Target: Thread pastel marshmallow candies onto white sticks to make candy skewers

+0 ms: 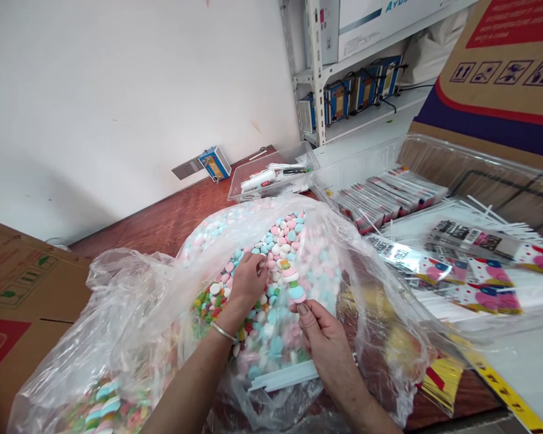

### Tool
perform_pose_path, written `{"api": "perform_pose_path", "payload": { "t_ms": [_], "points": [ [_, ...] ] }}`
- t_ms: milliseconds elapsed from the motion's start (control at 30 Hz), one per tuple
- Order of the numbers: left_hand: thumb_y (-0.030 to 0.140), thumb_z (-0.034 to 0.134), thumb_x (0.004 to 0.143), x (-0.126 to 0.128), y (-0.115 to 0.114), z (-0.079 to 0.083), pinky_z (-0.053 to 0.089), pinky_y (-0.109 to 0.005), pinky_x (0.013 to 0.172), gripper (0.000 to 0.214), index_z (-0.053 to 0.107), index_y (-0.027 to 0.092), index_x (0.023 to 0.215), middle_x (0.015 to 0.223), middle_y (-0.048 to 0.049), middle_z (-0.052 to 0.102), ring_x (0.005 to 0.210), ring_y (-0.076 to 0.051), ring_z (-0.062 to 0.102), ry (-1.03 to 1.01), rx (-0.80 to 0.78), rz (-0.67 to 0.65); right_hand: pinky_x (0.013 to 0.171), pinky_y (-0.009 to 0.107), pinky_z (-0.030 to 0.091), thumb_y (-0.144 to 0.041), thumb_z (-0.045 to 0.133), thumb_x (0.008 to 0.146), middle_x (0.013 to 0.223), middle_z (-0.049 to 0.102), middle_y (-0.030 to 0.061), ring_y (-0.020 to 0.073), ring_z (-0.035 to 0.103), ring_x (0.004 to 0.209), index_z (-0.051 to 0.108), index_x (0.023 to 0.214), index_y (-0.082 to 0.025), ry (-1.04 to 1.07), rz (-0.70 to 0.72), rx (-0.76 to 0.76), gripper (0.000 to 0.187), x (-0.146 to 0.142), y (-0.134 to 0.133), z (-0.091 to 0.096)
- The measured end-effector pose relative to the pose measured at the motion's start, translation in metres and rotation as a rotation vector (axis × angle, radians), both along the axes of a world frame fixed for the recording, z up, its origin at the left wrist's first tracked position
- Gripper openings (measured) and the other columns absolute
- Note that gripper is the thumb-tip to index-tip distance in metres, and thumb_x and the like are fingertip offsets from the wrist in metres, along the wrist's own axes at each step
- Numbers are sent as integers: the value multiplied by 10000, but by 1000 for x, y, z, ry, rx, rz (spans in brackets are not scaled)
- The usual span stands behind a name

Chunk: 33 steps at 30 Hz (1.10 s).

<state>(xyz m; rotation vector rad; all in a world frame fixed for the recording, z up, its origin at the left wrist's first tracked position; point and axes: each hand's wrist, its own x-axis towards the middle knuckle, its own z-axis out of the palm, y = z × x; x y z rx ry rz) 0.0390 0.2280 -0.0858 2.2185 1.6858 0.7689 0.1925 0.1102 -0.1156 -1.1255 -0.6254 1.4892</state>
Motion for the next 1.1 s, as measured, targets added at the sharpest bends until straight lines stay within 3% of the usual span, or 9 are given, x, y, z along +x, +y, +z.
{"api": "perform_pose_path", "payload": {
  "t_ms": [100,200,333,433,567,700,800,933,1100],
  "points": [
    [131,533,857,-3,-28,15,523,-263,757,153,601,193,978,989,-53,605,880,-157,612,-166,-3,-7,395,207,172,-526,695,801,607,434,-57,64,245,449,652,895,-205,-93,-51,42,337,-2,4,6],
    [155,576,842,-1,-62,22,536,-266,759,186,610,204,1019,1013,-55,619,895,-161,622,-405,-4,-11,414,214,262,-545,708,775,628,505,-48,83,325,465,643,957,-210,-167,-8,51,387,-8,9,17],
    [104,571,832,4,-91,19,524,-339,874,274,630,219,1074,1063,-80,614,1020,-204,595,-380,104,14,485,242,375,-526,706,767,644,588,-26,133,470,531,626,977,-189,-290,51,121,405,-23,17,20],
    [95,553,846,1,-94,12,520,-360,898,277,654,216,1073,1065,-87,604,1035,-207,588,-385,94,54,612,275,457,-462,687,793,765,673,18,177,575,671,659,923,-185,-330,99,181,308,-31,25,17],
    [160,603,834,-11,-88,7,552,-336,861,225,687,211,1036,1124,-96,599,1096,-217,585,-665,-28,89,795,309,485,-388,685,804,889,707,30,211,621,845,672,873,-205,-331,166,255,196,-36,38,18],
    [216,671,792,-23,-86,10,524,-357,929,229,728,211,1014,1144,-87,656,1110,-227,605,-953,-243,90,820,333,499,-417,683,813,921,719,55,235,635,891,677,901,-203,-327,208,282,231,-40,41,23],
    [277,691,796,-28,-86,12,514,-371,929,214,750,197,985,1030,-79,726,997,-218,658,-1154,-434,140,855,335,505,-438,683,809,971,714,57,244,636,957,679,959,-207,-311,223,296,275,-43,38,29],
    [280,766,724,-28,-87,9,525,-333,876,236,743,173,934,966,-71,747,931,-203,679,-1360,-495,233,739,289,507,-357,692,785,708,647,-2,223,631,831,701,984,-208,-438,212,297,249,-46,34,38],
    [361,748,747,-29,-90,7,518,-222,578,299,714,169,974,922,-69,734,813,-180,673,-1242,-507,284,617,260,455,-364,679,778,682,613,-10,180,574,690,710,922,-202,-515,211,291,219,-47,32,47]
  ]
}}
